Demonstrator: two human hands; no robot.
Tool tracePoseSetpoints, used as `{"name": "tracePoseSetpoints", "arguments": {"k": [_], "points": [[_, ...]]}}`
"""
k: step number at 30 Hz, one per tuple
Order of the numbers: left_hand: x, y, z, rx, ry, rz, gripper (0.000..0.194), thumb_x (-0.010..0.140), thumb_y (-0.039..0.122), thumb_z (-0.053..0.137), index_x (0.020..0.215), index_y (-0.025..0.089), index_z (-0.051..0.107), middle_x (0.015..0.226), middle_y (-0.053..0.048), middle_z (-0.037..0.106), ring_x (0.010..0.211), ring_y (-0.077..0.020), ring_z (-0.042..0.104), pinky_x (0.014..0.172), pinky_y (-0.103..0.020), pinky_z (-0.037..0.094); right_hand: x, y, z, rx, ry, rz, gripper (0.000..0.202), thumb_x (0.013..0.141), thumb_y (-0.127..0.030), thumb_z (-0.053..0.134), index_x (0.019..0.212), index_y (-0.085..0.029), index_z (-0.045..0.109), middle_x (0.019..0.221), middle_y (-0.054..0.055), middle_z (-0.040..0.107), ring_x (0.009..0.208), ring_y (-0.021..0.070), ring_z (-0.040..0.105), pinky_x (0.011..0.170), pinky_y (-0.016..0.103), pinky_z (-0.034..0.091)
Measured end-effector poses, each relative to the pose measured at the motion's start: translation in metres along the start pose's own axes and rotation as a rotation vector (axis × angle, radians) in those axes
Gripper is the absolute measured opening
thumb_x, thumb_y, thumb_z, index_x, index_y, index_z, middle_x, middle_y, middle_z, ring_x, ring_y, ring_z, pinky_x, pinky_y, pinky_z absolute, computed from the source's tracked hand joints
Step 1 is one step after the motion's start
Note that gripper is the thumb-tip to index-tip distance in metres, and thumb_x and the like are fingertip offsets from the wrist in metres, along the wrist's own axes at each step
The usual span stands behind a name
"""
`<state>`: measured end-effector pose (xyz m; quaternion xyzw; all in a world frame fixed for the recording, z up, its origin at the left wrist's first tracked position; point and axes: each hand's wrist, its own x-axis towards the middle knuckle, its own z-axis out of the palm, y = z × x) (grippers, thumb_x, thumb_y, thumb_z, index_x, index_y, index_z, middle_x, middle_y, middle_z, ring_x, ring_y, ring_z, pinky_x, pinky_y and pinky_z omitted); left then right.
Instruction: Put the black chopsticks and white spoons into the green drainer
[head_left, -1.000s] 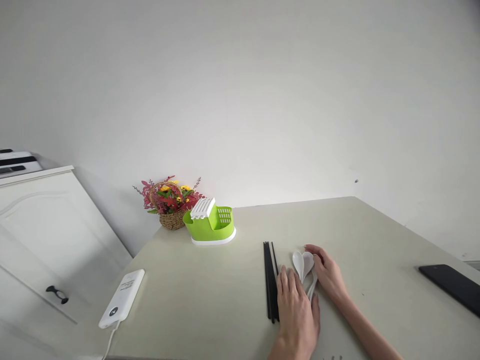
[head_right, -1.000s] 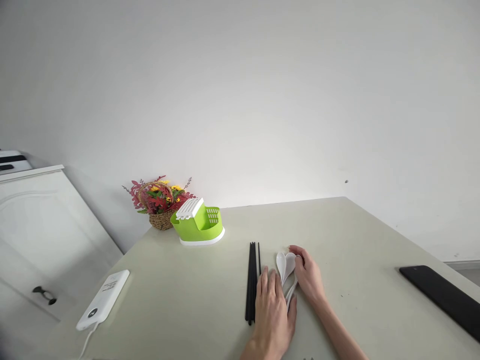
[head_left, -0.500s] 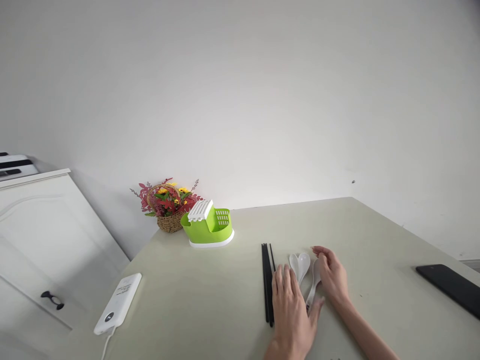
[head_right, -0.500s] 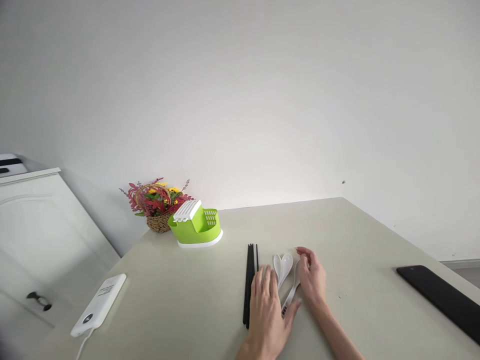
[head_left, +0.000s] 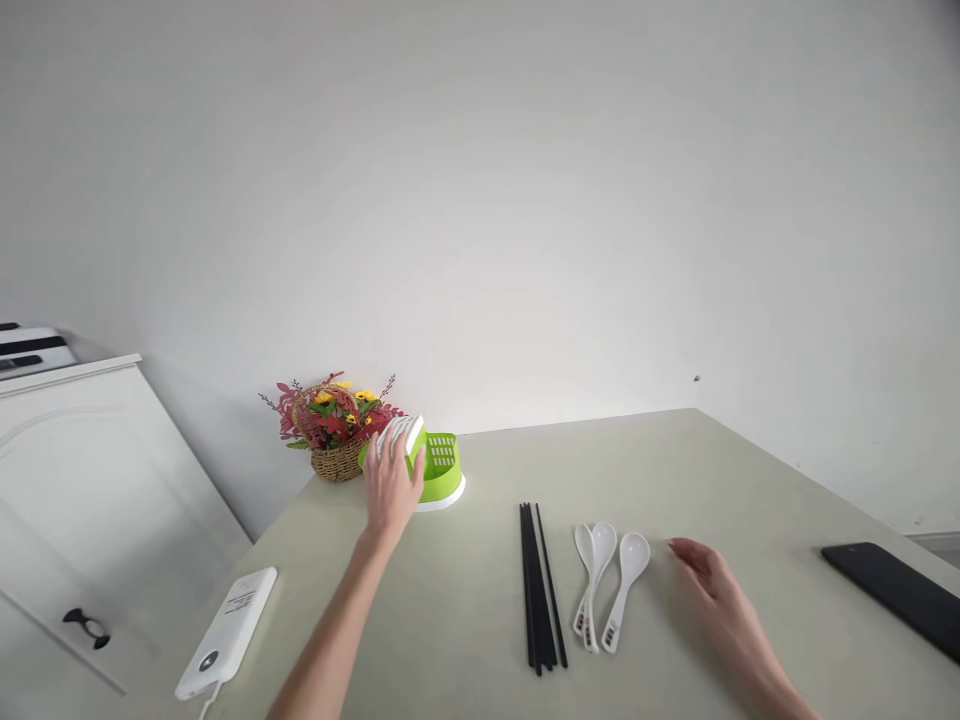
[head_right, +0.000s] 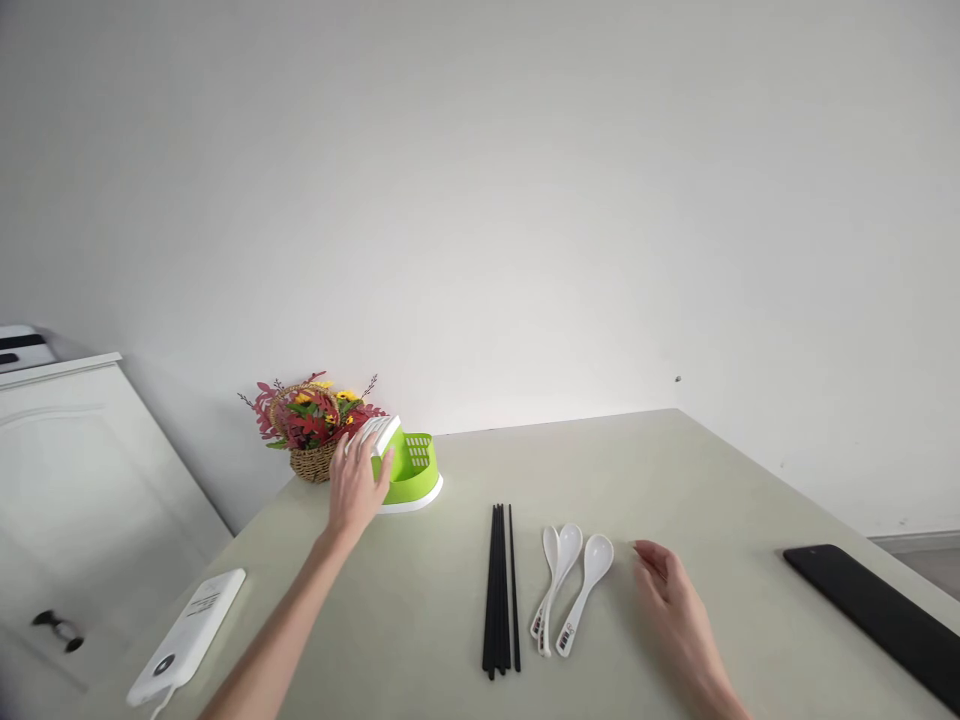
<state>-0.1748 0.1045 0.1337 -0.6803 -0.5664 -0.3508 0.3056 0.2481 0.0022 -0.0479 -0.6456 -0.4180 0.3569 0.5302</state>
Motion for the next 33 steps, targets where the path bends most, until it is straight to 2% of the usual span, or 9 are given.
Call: {"name": "tracePoseSetpoints", "arguments": {"k": [2,5,11,17,23,28,33], "points": [[-0.002,-0.020,0.005,0.013,-0.024,-0.013,0.046,0.102,0.044,0.041,0.131,0.012,0.058,0.135,-0.021,0.064,0.143,-0.0378,0.042,0.115,-0.059,0.036,-0.004,0.014,-0.016,-0.001,-0.031,-0.037,0.054,0.079,-0.060,0.059,0.122,-0.028,0.056,0.136,0.008,0.066,0.128,0.0291,0.061,0.105,0.042,0.047],[-0.009,-0.030,0.009,-0.022,-0.076,-0.022,0.046,0.103,0.043,0.037,0.133,0.014,0.056,0.139,-0.019,0.061,0.137,-0.0339,0.050,0.113,-0.054,0.040,-0.006,0.029,-0.026,-0.034,-0.074,-0.083,0.052,0.079,-0.060,0.060,0.120,-0.028,0.057,0.136,0.008,0.066,0.128,0.0290,0.061,0.102,0.040,0.049],[-0.004,-0.011,0.005,-0.074,-0.225,-0.045,0.047,0.104,0.046,0.034,0.135,0.018,0.056,0.145,-0.015,0.057,0.135,-0.0315,0.053,0.110,-0.049,0.046,-0.009,0.027,-0.017,-0.198,-0.059,-0.127,0.045,0.082,-0.057,0.053,0.118,-0.030,0.059,0.133,0.007,0.067,0.121,0.0292,0.064,0.093,0.042,0.052],[0.010,0.029,0.021,-0.125,-0.326,-0.087,0.055,0.104,0.054,0.031,0.140,0.021,0.055,0.151,-0.014,0.050,0.128,-0.0314,0.059,0.102,-0.047,0.052,-0.011,0.023,-0.016,-0.207,-0.032,-0.157,0.043,0.081,-0.054,0.054,0.114,-0.029,0.062,0.128,0.008,0.070,0.116,0.0288,0.067,0.087,0.040,0.054],[0.021,0.088,0.041,-0.179,-0.437,-0.023,0.064,0.102,0.064,0.025,0.148,0.026,0.048,0.156,-0.013,0.045,0.118,-0.0292,0.064,0.095,-0.045,0.055,-0.012,0.020,-0.014,-0.204,-0.033,-0.162,0.041,0.082,-0.054,0.053,0.114,-0.029,0.061,0.127,0.007,0.071,0.117,0.0279,0.066,0.093,0.041,0.053],[0.029,0.138,0.044,-0.230,-0.521,0.067,0.061,0.103,0.061,0.026,0.151,0.028,0.046,0.157,-0.012,0.044,0.109,-0.0271,0.069,0.090,-0.042,0.057,-0.011,0.023,-0.014,-0.213,-0.054,-0.177,0.039,0.086,-0.051,0.051,0.116,-0.028,0.059,0.128,0.008,0.070,0.120,0.0277,0.065,0.099,0.042,0.050],[0.030,0.168,0.042,-0.283,-0.561,0.137,0.060,0.104,0.059,0.024,0.151,0.029,0.046,0.158,-0.010,0.043,0.116,-0.0294,0.067,0.094,-0.044,0.057,-0.012,0.022,-0.014,-0.200,-0.055,-0.165,0.039,0.084,-0.052,0.053,0.115,-0.029,0.060,0.128,0.007,0.070,0.120,0.0278,0.065,0.098,0.042,0.052]]}}
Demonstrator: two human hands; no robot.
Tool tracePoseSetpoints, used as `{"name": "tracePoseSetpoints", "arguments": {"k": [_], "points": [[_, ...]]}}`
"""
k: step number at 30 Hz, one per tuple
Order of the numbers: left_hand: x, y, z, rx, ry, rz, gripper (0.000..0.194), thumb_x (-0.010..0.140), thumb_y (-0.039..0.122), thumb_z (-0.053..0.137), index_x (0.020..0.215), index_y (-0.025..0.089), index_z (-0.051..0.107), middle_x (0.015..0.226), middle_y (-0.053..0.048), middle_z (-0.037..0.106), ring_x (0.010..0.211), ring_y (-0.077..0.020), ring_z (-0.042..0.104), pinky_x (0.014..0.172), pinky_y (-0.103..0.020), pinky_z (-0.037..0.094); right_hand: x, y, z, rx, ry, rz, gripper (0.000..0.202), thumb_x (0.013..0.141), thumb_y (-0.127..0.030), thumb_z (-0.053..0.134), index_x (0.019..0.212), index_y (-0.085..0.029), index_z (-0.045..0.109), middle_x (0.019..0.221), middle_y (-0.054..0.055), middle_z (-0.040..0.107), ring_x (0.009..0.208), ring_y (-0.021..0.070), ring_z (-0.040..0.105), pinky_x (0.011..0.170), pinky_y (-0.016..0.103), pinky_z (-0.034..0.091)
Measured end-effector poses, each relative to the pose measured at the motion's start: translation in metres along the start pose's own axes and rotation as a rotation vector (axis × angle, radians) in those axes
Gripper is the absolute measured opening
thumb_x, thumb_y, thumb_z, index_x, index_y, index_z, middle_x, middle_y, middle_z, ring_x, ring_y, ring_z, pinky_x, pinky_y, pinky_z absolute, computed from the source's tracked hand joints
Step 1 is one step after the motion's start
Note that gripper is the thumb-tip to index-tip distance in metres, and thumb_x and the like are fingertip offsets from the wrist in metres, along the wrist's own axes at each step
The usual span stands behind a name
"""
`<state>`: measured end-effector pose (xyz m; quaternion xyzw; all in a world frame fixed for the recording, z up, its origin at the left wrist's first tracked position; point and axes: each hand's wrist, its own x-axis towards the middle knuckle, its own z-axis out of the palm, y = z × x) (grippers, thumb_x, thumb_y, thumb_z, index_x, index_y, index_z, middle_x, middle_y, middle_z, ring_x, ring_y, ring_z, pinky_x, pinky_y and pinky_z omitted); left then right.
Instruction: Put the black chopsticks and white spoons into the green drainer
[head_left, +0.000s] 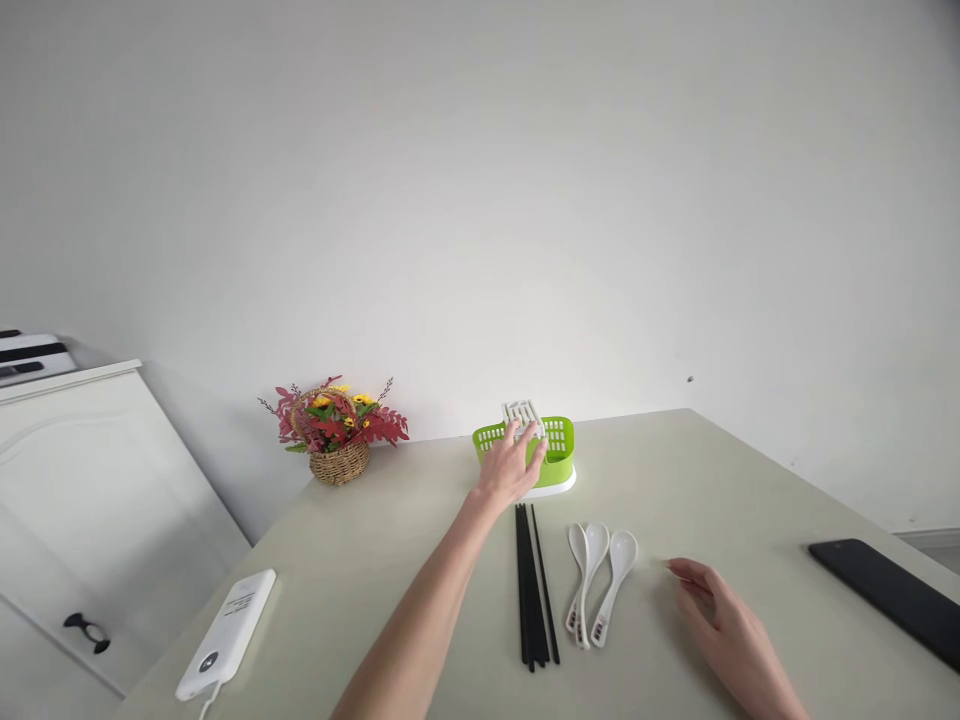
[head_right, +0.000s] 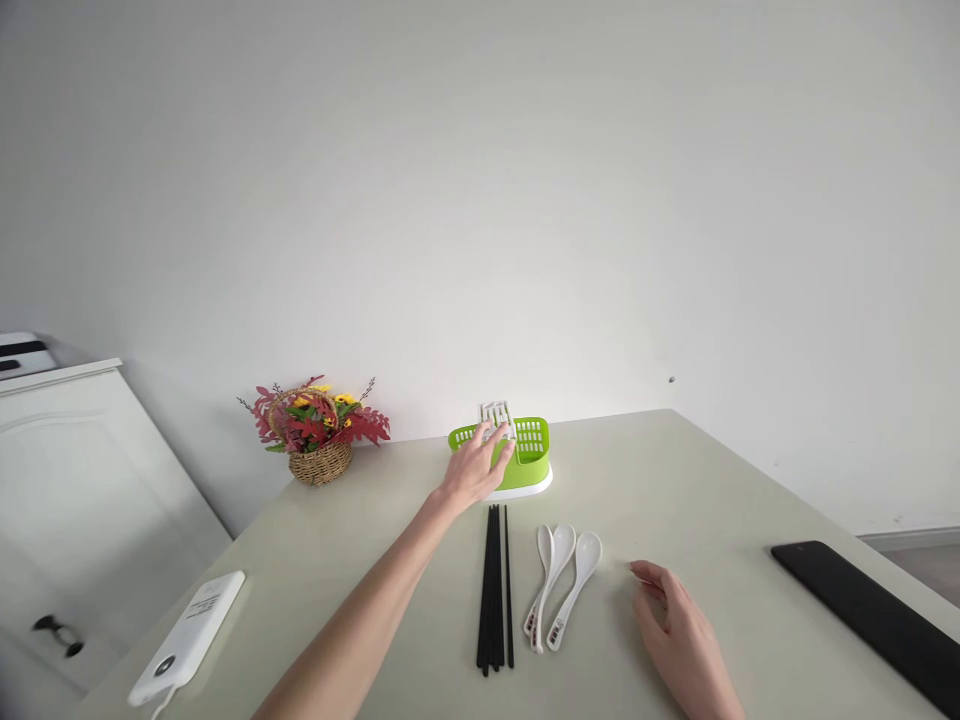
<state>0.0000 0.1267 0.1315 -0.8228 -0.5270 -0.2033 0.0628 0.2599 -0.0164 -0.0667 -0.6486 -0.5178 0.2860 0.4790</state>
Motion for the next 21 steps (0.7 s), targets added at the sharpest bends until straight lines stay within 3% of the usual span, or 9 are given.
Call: {"name": "tracePoseSetpoints", "arguments": {"k": [6,11,16,18,21], "points": [[-0.009,0.016,0.002,-0.032,0.018,0.123,0.055,0.105,0.055,0.027,0.153,0.032,0.042,0.159,-0.008,0.041,0.119,-0.0285,0.065,0.097,-0.043,0.056,-0.001,-0.004,-0.003,-0.015,0.005,-0.003,0.038,0.083,-0.052,0.053,0.113,-0.030,0.062,0.126,0.006,0.072,0.117,0.0271,0.067,0.092,0.038,0.054],[-0.010,0.027,-0.003,-0.068,-0.051,0.152,0.054,0.105,0.054,0.025,0.151,0.033,0.044,0.158,-0.006,0.042,0.113,-0.0257,0.068,0.099,-0.043,0.055,-0.001,-0.007,-0.004,-0.020,0.010,0.002,0.038,0.082,-0.053,0.053,0.110,-0.029,0.063,0.124,0.005,0.073,0.116,0.0269,0.068,0.092,0.038,0.054],[-0.012,0.025,-0.006,-0.125,-0.057,0.183,0.051,0.106,0.048,0.028,0.152,0.030,0.041,0.162,-0.007,0.037,0.113,-0.0249,0.068,0.101,-0.043,0.054,-0.001,-0.008,-0.004,-0.026,0.003,0.001,0.037,0.083,-0.053,0.052,0.109,-0.029,0.063,0.125,0.006,0.073,0.115,0.0268,0.069,0.095,0.039,0.053],[-0.018,0.023,-0.006,-0.137,-0.006,0.200,0.047,0.106,0.042,0.033,0.150,0.031,0.041,0.159,-0.007,0.042,0.122,-0.0253,0.064,0.104,-0.043,0.053,-0.002,-0.009,-0.005,-0.023,0.005,0.006,0.037,0.082,-0.054,0.052,0.108,-0.030,0.064,0.124,0.006,0.074,0.114,0.0270,0.069,0.093,0.039,0.054],[-0.037,0.021,-0.005,-0.163,0.215,0.152,0.038,0.103,0.030,0.040,0.141,0.027,0.047,0.141,-0.010,0.055,0.128,-0.0249,0.058,0.107,-0.043,0.050,-0.003,-0.011,-0.006,-0.015,0.011,0.012,0.038,0.081,-0.056,0.052,0.107,-0.030,0.064,0.123,0.005,0.074,0.114,0.0275,0.069,0.089,0.038,0.054]]}}
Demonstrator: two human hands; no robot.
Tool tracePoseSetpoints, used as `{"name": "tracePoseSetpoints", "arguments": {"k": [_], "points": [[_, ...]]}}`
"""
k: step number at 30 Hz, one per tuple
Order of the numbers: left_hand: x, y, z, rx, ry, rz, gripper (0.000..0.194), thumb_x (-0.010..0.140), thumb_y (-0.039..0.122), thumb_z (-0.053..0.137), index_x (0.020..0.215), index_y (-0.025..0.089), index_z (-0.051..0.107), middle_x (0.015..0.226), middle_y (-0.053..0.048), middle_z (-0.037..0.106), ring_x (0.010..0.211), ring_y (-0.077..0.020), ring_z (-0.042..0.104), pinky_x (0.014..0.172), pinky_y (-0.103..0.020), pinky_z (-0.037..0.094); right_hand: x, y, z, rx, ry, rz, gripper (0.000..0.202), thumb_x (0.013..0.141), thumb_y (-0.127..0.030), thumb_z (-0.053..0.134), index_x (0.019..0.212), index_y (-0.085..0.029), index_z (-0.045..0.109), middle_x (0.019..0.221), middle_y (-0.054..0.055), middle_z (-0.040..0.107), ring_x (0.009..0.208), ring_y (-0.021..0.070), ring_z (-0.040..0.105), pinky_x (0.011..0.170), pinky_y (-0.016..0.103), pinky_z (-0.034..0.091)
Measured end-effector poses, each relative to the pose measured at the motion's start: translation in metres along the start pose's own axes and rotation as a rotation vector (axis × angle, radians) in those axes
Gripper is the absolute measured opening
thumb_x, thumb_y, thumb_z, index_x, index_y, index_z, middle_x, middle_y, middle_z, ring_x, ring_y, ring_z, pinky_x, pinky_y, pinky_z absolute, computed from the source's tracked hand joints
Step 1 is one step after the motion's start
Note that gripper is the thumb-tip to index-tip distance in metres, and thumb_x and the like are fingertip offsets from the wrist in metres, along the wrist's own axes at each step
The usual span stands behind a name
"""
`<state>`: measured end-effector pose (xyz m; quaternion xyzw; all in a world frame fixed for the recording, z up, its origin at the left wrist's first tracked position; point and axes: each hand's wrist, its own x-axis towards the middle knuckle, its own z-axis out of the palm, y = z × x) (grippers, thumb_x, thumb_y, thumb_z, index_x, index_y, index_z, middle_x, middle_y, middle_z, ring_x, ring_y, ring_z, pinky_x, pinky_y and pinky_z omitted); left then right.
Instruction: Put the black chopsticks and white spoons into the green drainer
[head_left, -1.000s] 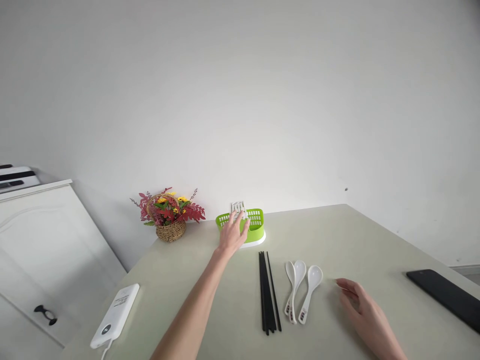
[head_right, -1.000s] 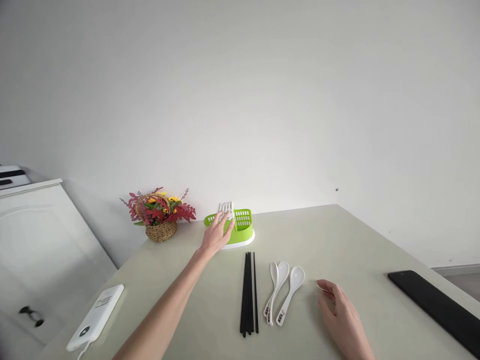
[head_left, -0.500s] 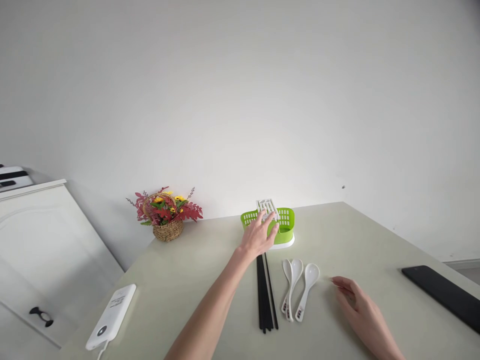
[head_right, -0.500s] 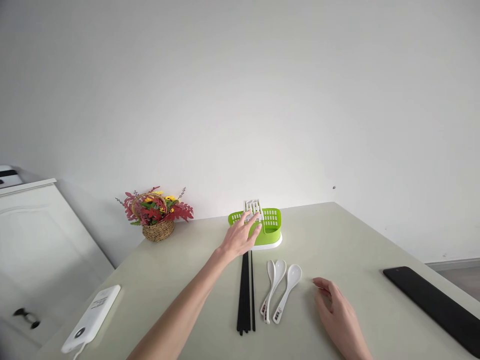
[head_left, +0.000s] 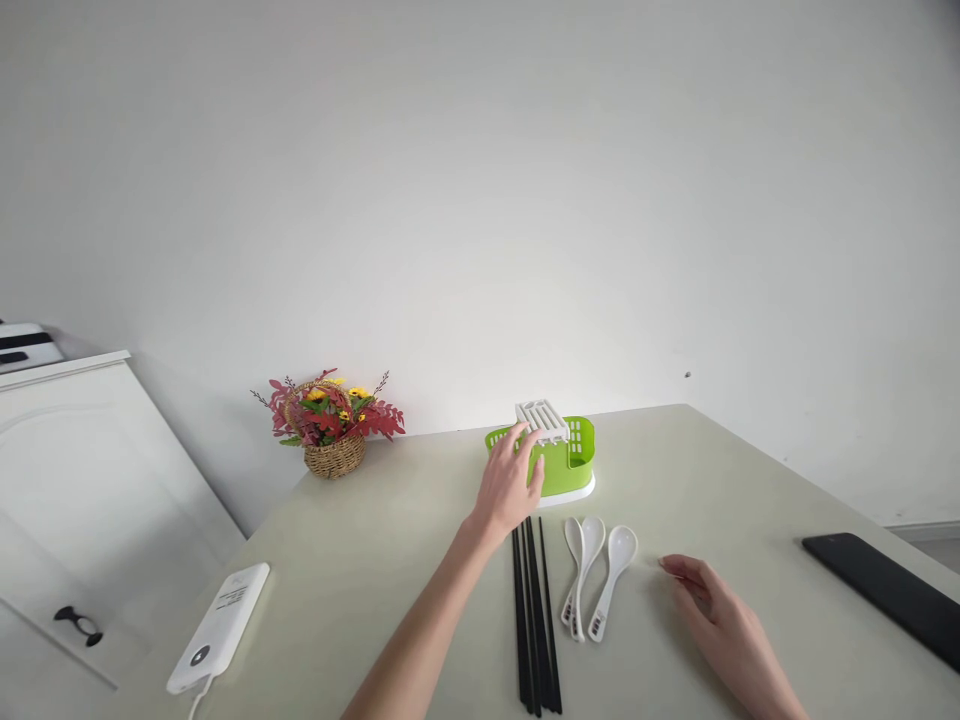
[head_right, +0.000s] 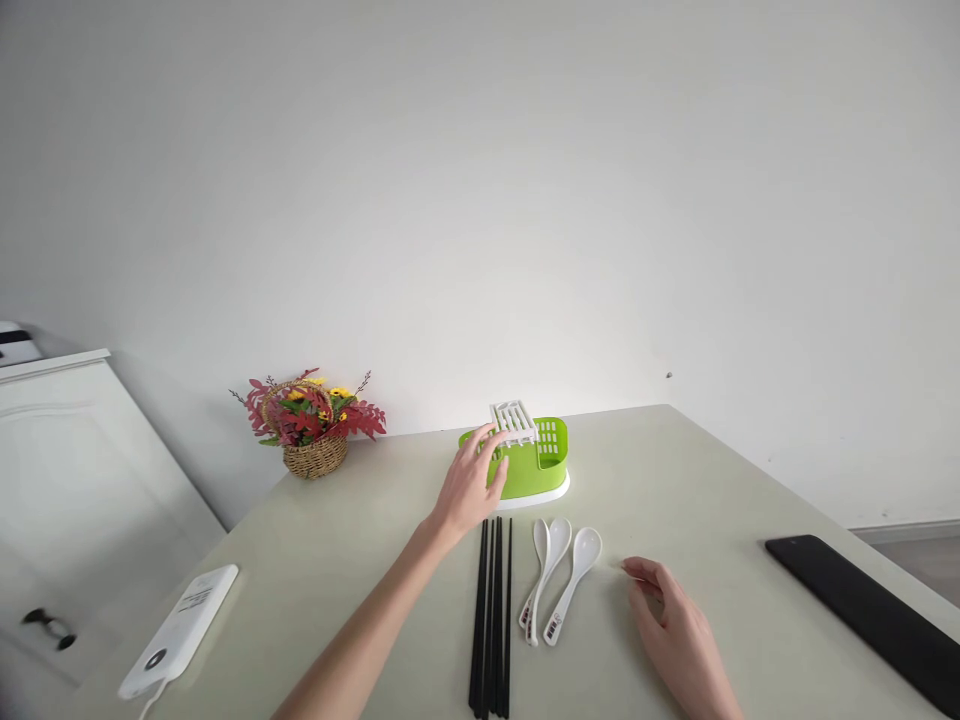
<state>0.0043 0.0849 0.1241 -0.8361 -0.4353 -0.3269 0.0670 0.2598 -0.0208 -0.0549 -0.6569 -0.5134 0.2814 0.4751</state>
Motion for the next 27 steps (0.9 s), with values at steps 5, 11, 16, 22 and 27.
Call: {"name": "tracePoseSetpoints", "arguments": {"k": [5,11,16,22,27], "points": [[-0.063,0.003,0.002,0.008,0.089,-0.230,0.014,0.101,0.026,0.040,0.107,0.024,0.053,0.101,-0.005,0.063,0.082,-0.0181,0.067,0.073,-0.032,0.055,-0.001,-0.003,0.000,-0.001,-0.003,0.025,0.038,0.080,-0.055,0.052,0.106,-0.031,0.064,0.123,0.004,0.074,0.114,0.0266,0.069,0.088,0.037,0.054],[-0.142,-0.006,0.024,0.149,-0.153,-0.337,0.013,0.102,0.031,0.040,0.094,0.024,0.047,0.090,-0.003,0.063,0.070,-0.0188,0.066,0.060,-0.030,0.050,0.002,0.003,0.000,-0.030,-0.005,0.002,0.036,0.082,-0.054,0.051,0.107,-0.031,0.065,0.121,0.002,0.075,0.112,0.0262,0.070,0.088,0.036,0.054],[-0.166,-0.006,0.032,0.209,-0.136,-0.342,0.014,0.100,0.030,0.046,0.088,0.024,0.046,0.084,-0.003,0.063,0.076,-0.0219,0.067,0.067,-0.033,0.052,0.002,0.006,0.000,-0.055,-0.012,0.001,0.035,0.085,-0.053,0.050,0.108,-0.030,0.064,0.124,0.004,0.074,0.114,0.0262,0.069,0.094,0.038,0.052],[-0.170,-0.008,0.025,0.187,-0.185,-0.401,0.016,0.099,0.031,0.050,0.086,0.022,0.050,0.086,-0.005,0.066,0.081,-0.0229,0.066,0.075,-0.036,0.051,0.001,0.013,0.000,-0.078,-0.015,-0.020,0.036,0.087,-0.054,0.049,0.110,-0.029,0.063,0.125,0.006,0.073,0.113,0.0258,0.070,0.090,0.036,0.055],[-0.167,-0.016,0.012,0.142,-0.297,-0.523,0.019,0.099,0.033,0.050,0.086,0.021,0.055,0.088,-0.006,0.068,0.087,-0.0246,0.068,0.074,-0.034,0.048,0.024,-0.005,-0.001,-0.191,0.042,-0.202,0.036,0.095,-0.046,0.040,0.118,-0.025,0.059,0.122,0.009,0.071,0.099,0.0234,0.074,0.069,0.031,0.058]]}}
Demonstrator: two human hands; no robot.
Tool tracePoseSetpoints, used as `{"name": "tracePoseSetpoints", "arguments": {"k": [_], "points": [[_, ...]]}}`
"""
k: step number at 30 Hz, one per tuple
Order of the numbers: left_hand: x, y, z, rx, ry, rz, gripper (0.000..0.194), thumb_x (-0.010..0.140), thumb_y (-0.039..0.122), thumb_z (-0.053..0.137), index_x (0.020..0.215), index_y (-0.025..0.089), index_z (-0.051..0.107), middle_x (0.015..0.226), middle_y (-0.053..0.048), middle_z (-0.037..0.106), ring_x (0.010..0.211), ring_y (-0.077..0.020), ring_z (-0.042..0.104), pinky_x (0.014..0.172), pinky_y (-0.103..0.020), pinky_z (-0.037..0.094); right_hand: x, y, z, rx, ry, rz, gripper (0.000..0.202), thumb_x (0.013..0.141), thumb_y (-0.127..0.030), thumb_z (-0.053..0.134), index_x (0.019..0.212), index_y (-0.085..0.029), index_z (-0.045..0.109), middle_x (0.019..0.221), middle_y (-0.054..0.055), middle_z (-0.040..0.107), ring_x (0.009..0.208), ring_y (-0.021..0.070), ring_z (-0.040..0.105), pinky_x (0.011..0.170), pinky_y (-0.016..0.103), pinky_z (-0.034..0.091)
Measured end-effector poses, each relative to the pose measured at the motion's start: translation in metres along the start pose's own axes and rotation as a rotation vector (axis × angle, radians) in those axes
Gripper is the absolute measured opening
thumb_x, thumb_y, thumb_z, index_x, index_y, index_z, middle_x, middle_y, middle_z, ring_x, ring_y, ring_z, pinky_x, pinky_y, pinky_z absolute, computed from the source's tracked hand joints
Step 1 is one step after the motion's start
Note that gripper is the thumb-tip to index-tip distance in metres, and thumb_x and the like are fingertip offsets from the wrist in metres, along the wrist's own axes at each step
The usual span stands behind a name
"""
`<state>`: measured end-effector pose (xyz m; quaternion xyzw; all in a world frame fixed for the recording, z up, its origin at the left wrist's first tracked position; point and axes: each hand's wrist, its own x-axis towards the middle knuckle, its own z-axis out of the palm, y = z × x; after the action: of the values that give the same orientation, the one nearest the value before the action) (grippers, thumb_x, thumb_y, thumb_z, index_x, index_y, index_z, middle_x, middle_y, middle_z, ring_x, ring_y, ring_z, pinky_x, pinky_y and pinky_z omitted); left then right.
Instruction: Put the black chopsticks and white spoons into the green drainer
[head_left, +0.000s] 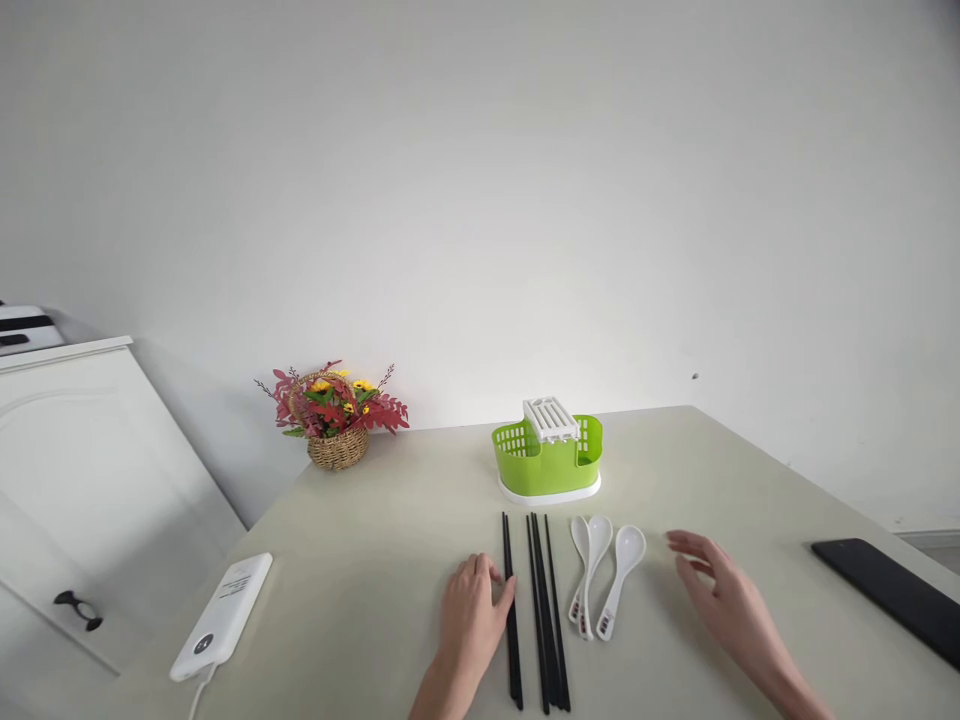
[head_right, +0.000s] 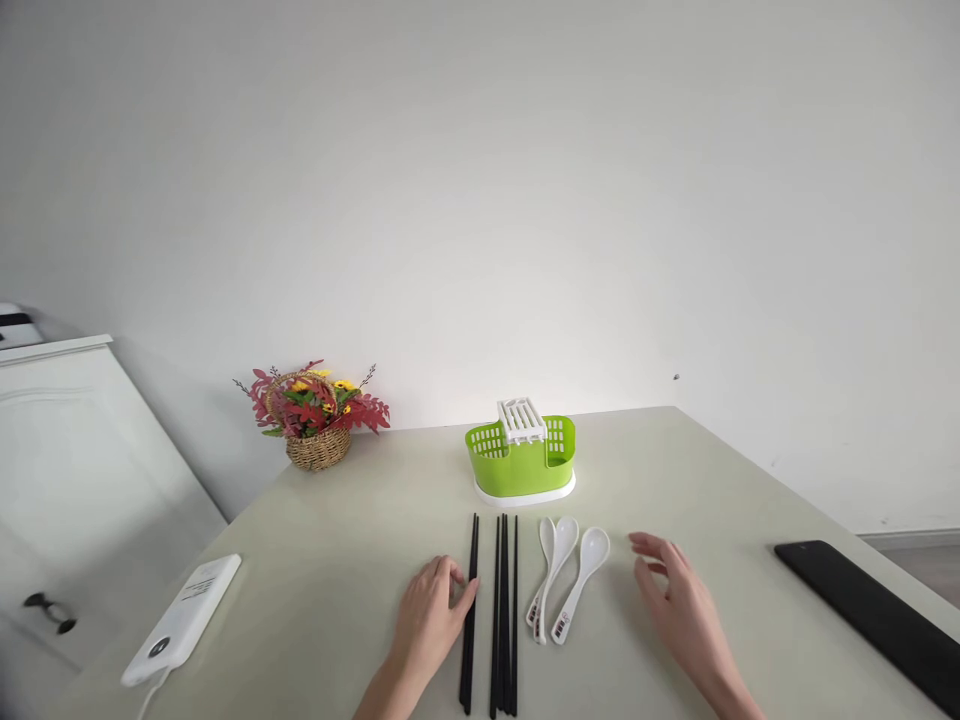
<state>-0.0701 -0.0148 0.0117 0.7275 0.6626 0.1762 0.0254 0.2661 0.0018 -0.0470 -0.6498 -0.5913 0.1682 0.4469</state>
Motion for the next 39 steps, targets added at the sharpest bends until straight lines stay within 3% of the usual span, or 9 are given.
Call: {"name": "tracePoseSetpoints", "arguments": {"k": [3,7,12,20,27,33,39], "points": [[0.002,-0.002,-0.007,-0.034,-0.055,-0.052,0.019,0.098,0.035,0.052,0.087,0.021,0.058,0.089,-0.006,0.069,0.085,-0.0233,0.068,0.071,-0.032,0.045,0.035,-0.026,0.004,-0.157,0.044,-0.182,0.039,0.098,-0.038,0.034,0.131,-0.025,0.052,0.133,0.012,0.064,0.106,0.0237,0.071,0.072,0.033,0.060],[0.005,-0.007,-0.014,-0.067,-0.104,-0.107,0.017,0.097,0.033,0.055,0.089,0.020,0.062,0.092,-0.005,0.071,0.082,-0.0208,0.068,0.069,-0.030,0.042,0.077,-0.057,0.024,-0.254,-0.031,-0.331,0.053,0.096,-0.025,0.036,0.149,-0.027,0.040,0.154,0.008,0.048,0.140,0.0269,0.048,0.109,0.044,0.049],[0.008,-0.016,-0.027,-0.039,-0.136,-0.173,0.016,0.096,0.032,0.058,0.089,0.020,0.065,0.093,-0.004,0.073,0.085,-0.0203,0.069,0.069,-0.029,0.041,0.096,-0.062,0.048,-0.405,-0.117,-0.406,0.058,0.090,-0.012,0.038,0.145,-0.025,0.050,0.154,0.009,0.051,0.144,0.0321,0.041,0.113,0.056,0.044],[0.006,-0.032,-0.046,0.087,-0.181,-0.205,0.013,0.098,0.026,0.058,0.098,0.018,0.068,0.103,-0.007,0.075,0.095,-0.0214,0.071,0.073,-0.029,0.044,0.087,-0.055,0.039,-0.551,-0.107,-0.432,0.058,0.089,-0.011,0.040,0.144,-0.024,0.053,0.150,0.010,0.055,0.141,0.0305,0.046,0.109,0.052,0.048],[0.006,-0.029,-0.052,0.225,-0.227,-0.156,0.015,0.099,0.021,0.055,0.100,0.016,0.069,0.105,-0.010,0.074,0.096,-0.0232,0.072,0.070,-0.028,0.048,0.073,-0.068,0.026,-0.571,-0.041,-0.428,0.048,0.094,-0.019,0.040,0.140,-0.020,0.054,0.142,0.014,0.061,0.133,0.0324,0.055,0.105,0.054,0.051],[0.010,-0.023,-0.049,0.337,-0.256,-0.116,0.017,0.092,0.011,0.055,0.095,0.015,0.072,0.096,-0.012,0.074,0.092,-0.0264,0.073,0.070,-0.030,0.051,0.049,-0.096,0.013,-0.453,-0.038,-0.503,0.045,0.099,-0.028,0.038,0.143,-0.023,0.045,0.140,0.012,0.061,0.129,0.0280,0.058,0.103,0.047,0.052],[0.010,-0.015,-0.064,0.220,-0.242,-0.125,0.019,0.094,0.013,0.054,0.094,0.017,0.072,0.097,-0.012,0.076,0.091,-0.0274,0.073,0.072,-0.032,0.052,0.022,-0.138,0.003,-0.150,-0.217,-0.486,0.031,0.102,-0.035,0.041,0.130,-0.031,0.053,0.134,0.008,0.064,0.123,0.0251,0.062,0.099,0.045,0.055]]}}
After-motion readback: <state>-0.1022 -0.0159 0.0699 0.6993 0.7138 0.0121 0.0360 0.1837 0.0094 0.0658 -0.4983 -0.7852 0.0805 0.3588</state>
